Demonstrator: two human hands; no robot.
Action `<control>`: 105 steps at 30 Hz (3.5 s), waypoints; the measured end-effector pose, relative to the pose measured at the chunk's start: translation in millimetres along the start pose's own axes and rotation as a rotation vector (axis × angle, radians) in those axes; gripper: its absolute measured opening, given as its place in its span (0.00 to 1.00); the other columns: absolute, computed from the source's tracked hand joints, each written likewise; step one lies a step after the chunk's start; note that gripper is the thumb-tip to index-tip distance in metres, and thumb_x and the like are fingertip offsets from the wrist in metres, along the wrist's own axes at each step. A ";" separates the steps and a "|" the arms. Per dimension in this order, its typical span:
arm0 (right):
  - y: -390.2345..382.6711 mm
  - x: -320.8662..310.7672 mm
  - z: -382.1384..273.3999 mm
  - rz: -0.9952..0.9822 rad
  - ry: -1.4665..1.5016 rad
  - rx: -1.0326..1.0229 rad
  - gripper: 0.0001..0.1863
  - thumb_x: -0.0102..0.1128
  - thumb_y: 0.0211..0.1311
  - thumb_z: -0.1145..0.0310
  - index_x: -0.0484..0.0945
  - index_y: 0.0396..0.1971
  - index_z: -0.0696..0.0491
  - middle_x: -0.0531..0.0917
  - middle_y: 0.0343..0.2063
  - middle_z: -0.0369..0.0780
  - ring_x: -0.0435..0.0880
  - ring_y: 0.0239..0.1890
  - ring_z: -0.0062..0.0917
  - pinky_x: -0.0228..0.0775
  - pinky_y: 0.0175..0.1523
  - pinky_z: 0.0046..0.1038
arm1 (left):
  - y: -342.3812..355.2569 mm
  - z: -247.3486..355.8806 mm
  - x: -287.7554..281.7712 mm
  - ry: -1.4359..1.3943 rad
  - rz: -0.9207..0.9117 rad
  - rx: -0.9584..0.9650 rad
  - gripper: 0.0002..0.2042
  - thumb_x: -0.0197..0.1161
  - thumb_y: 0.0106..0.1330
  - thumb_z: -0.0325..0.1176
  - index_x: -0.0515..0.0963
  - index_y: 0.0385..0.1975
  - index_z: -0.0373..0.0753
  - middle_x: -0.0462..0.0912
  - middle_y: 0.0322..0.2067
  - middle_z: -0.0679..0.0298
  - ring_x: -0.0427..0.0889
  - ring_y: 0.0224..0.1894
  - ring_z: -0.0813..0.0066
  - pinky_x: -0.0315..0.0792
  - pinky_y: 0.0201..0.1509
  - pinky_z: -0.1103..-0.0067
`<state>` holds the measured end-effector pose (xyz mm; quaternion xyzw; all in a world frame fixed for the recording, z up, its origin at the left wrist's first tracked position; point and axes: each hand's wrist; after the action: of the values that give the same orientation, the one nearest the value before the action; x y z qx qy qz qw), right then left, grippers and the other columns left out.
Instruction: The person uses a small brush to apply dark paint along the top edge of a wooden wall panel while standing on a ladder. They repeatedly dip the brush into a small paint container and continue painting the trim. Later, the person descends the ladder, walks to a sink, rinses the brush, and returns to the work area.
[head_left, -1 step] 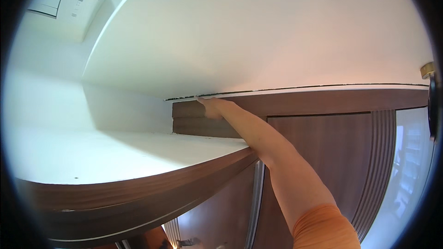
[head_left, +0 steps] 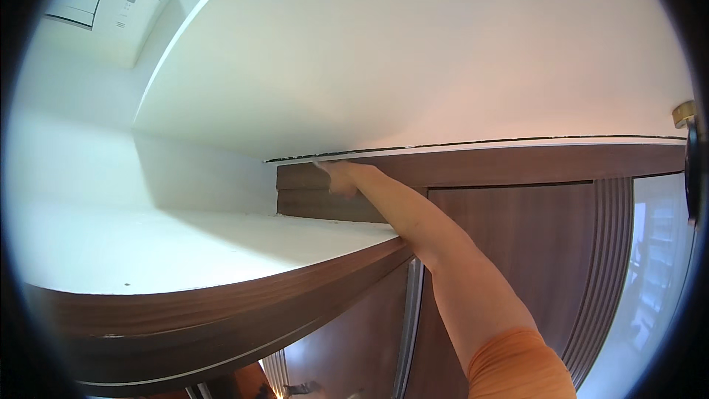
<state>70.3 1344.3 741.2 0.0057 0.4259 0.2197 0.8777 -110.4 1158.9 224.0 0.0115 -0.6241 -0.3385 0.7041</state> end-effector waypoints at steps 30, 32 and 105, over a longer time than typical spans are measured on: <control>-548.6 321.8 -244.3 0.024 1.849 0.598 0.43 0.74 0.59 0.50 0.66 0.74 0.40 0.82 0.55 0.47 0.88 0.37 0.27 0.84 0.46 0.31 | 91.6 92.1 -84.2 0.146 -0.187 0.285 0.35 0.68 0.62 0.61 0.73 0.61 0.41 0.80 0.39 0.65 0.75 0.39 0.81 0.67 0.49 0.77; -565.1 318.1 -266.4 0.082 1.478 0.755 0.27 0.71 0.63 0.52 0.76 0.60 0.44 0.83 0.40 0.44 0.85 0.30 0.27 0.82 0.37 0.31 | 108.7 117.4 -96.6 0.980 0.052 0.480 0.40 0.69 0.60 0.57 0.68 0.69 0.42 0.82 0.38 0.72 0.76 0.46 0.80 0.59 0.67 0.66; -625.7 210.2 -171.6 0.950 0.915 0.693 0.05 0.64 0.69 0.70 0.82 0.39 0.55 0.87 0.34 0.40 0.84 0.34 0.35 0.75 0.38 0.33 | 75.3 -281.0 127.9 0.757 -0.436 -0.164 0.44 0.80 0.46 0.17 0.65 0.66 0.36 0.70 0.67 0.54 0.75 0.67 0.61 0.78 0.67 0.65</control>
<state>293.5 830.8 351.8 0.3736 0.7454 0.4088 0.3710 172.5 1039.9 306.4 0.2099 -0.2765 -0.4996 0.7937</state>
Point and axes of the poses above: each hand's wrist, its own y-axis towards the middle knuckle, its own x-axis out of the palm, z = x × y
